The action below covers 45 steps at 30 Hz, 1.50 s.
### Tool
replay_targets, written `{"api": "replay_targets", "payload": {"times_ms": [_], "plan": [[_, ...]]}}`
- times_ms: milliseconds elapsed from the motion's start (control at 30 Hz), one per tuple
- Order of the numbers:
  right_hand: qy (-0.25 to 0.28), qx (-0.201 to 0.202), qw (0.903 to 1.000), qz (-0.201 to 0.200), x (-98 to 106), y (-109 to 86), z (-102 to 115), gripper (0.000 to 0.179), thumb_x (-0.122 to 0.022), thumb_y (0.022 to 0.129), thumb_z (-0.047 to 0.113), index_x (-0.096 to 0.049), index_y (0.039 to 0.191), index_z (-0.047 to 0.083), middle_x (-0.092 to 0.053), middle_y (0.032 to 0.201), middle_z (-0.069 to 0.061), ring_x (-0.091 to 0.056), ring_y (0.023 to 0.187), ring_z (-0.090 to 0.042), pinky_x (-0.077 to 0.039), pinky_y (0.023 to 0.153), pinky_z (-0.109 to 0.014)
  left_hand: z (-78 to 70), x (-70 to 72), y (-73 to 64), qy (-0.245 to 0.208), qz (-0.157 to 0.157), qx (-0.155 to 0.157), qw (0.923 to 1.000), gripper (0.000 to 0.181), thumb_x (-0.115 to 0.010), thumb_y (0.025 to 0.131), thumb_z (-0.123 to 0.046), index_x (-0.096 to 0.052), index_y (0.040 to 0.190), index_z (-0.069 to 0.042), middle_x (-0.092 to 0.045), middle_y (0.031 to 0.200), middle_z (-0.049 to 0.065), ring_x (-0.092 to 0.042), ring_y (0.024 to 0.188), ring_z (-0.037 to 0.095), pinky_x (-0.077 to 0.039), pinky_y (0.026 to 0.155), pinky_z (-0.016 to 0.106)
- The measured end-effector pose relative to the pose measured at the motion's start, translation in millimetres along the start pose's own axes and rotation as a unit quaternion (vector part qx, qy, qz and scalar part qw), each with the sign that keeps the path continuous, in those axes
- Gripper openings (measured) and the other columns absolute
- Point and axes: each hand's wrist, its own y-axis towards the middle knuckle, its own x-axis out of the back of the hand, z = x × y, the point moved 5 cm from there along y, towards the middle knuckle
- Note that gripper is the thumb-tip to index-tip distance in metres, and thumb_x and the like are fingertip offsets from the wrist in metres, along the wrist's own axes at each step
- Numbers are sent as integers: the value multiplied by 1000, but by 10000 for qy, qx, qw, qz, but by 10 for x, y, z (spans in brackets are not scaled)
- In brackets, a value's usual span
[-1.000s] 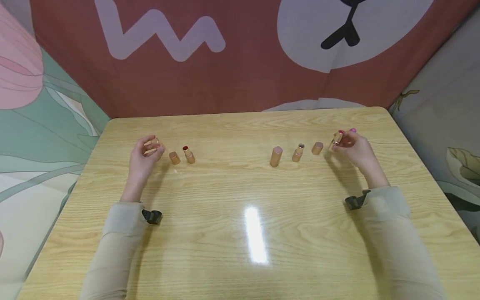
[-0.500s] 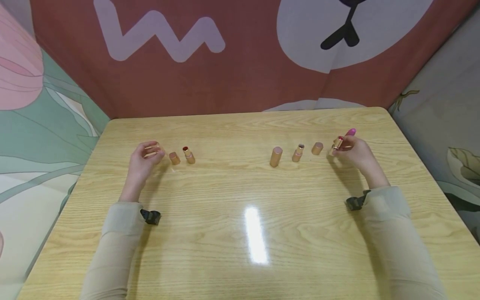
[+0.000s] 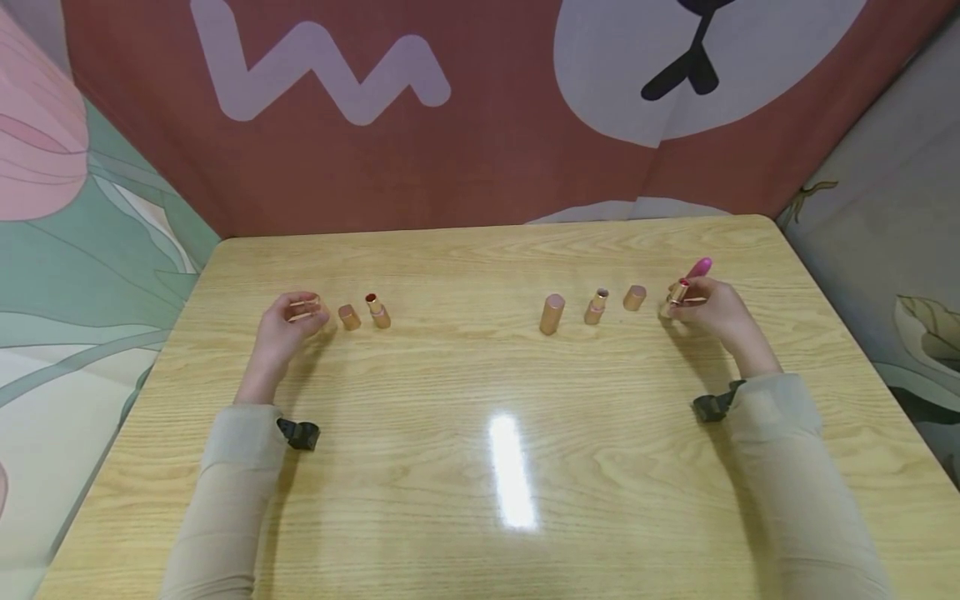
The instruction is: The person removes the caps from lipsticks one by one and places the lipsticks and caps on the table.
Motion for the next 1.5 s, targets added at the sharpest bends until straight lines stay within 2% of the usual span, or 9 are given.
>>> {"api": "replay_targets", "payload": {"times_ms": [200,433,733,933,1033,1133,1267,1367,1500], "plan": [[-136,6,9999,76,-5,-4,-11,46,-66,87,6,-49,126,-13,-52,121,-32,-47,79,15,-43,65,-3,9,-7,0,174,56,118,9998,50,-59,95,-24,-42,136,0,-51,120,1,-47,94,-7,-48,79,8],[-134,-18,9999,102,-21,-14,-1,44,-65,87,7,-50,125,-12,-53,122,-31,-41,75,21,-42,65,-4,7,-20,5,82,102,71,9999,48,-59,95,-19,-42,134,2,-50,113,-6,-49,92,-8,-49,78,7],[-47,-1,9999,136,-13,-23,-24,44,-65,87,6,-51,125,-12,-55,120,-28,-42,76,22,-42,67,-3,-12,-48,25,158,138,89,9997,47,-60,94,-15,-42,133,4,-50,115,-1,-50,88,-8,-49,77,7],[-135,65,9998,108,-9,3,-42,40,-66,87,4,-53,121,-11,-59,116,-23,-44,76,22,-41,67,-4,-6,-55,33,307,127,211,9992,46,-60,94,-17,-43,133,2,-50,122,6,-48,95,-2,-48,76,7],[-233,4,9996,162,-11,14,-55,41,-66,87,7,-53,122,-10,-57,121,-27,-47,83,14,-39,69,-5,-8,-59,30,372,149,251,9989,46,-60,94,-18,-44,133,1,-49,125,9,-47,98,1,-48,77,8],[-248,-42,9995,213,-10,18,-65,43,-68,87,10,-53,123,-9,-55,125,-29,-54,95,-3,-39,71,-6,-6,-61,28,413,184,245,9987,46,-60,94,-19,-44,133,1,-49,125,10,-48,96,0,-48,78,9],[166,2,9996,221,0,19,-92,42,-69,86,10,-54,120,-9,-60,116,-24,-55,100,-17,-40,68,-9,7,-62,27,425,267,195,9985,46,-60,94,-18,-44,132,2,-49,123,8,-50,92,-3,-48,77,9],[346,14,9991,251,6,10,-101,41,-68,85,9,-54,119,-9,-60,108,-18,-52,94,-11,-41,66,-10,19,-60,26,425,310,152,9985,47,-61,94,-18,-44,132,3,-49,121,6,-50,90,-5,-49,77,9],[82,-48,9996,275,3,-12,-61,43,-67,86,10,-53,122,-8,-60,104,-5,-48,87,5,-43,68,-8,31,-58,23,440,339,143,9984,48,-61,93,-19,-43,132,3,-49,118,4,-50,89,-5,-48,77,10]]}}
